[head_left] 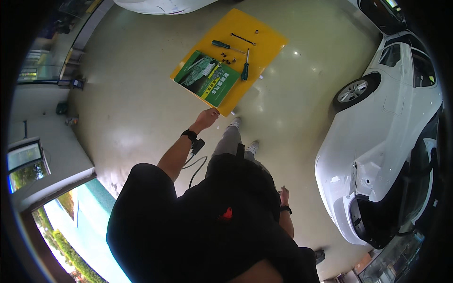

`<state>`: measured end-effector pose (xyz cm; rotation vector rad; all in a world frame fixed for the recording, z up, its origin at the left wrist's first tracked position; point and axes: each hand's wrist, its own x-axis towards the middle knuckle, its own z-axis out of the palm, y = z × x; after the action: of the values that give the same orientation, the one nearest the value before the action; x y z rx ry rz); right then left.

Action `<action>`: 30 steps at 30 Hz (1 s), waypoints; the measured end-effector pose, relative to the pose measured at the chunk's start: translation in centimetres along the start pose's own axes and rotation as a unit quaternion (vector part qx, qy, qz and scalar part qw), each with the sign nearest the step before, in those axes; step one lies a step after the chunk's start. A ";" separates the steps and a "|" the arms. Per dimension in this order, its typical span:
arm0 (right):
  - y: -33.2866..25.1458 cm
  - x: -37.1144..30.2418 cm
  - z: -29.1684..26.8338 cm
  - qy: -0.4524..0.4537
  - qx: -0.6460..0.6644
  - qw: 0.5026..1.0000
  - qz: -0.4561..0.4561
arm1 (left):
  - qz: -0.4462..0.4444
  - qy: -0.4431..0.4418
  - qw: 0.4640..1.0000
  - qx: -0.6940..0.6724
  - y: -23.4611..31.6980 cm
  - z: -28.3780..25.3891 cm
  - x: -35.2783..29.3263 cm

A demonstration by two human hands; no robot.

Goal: Repairing or replacing a car's rear bumper and associated trim pieces using tools.

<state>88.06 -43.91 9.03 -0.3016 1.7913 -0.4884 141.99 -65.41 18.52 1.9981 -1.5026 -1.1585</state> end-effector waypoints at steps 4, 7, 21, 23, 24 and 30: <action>12.6 1.4 1.5 -0.060 -0.014 0.997 -0.038 | 0.111 0.136 0.982 0.070 2.6 -3.8 6.5; 6.6 -4.6 4.3 -0.050 -0.115 0.992 0.006 | 0.151 0.220 0.951 0.154 1.6 -6.9 8.7; -0.7 -13.9 8.6 0.037 -0.077 0.994 0.070 | 0.211 0.224 0.929 0.203 0.0 -5.8 13.4; -1.1 -13.1 9.0 0.037 -0.077 0.994 0.070 | 0.214 0.223 0.929 0.202 -0.2 -5.9 13.5; -0.9 -13.6 9.0 0.037 -0.079 0.993 0.077 | 0.211 0.224 0.930 0.200 0.2 -5.9 13.4; -1.0 -13.7 9.2 0.028 -0.083 0.993 0.080 | 0.216 0.235 0.927 0.199 0.1 -6.2 13.3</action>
<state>100.59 -40.28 19.18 -0.2576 1.8968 -0.2371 147.97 -78.72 17.15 1.8475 -1.8691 -0.1825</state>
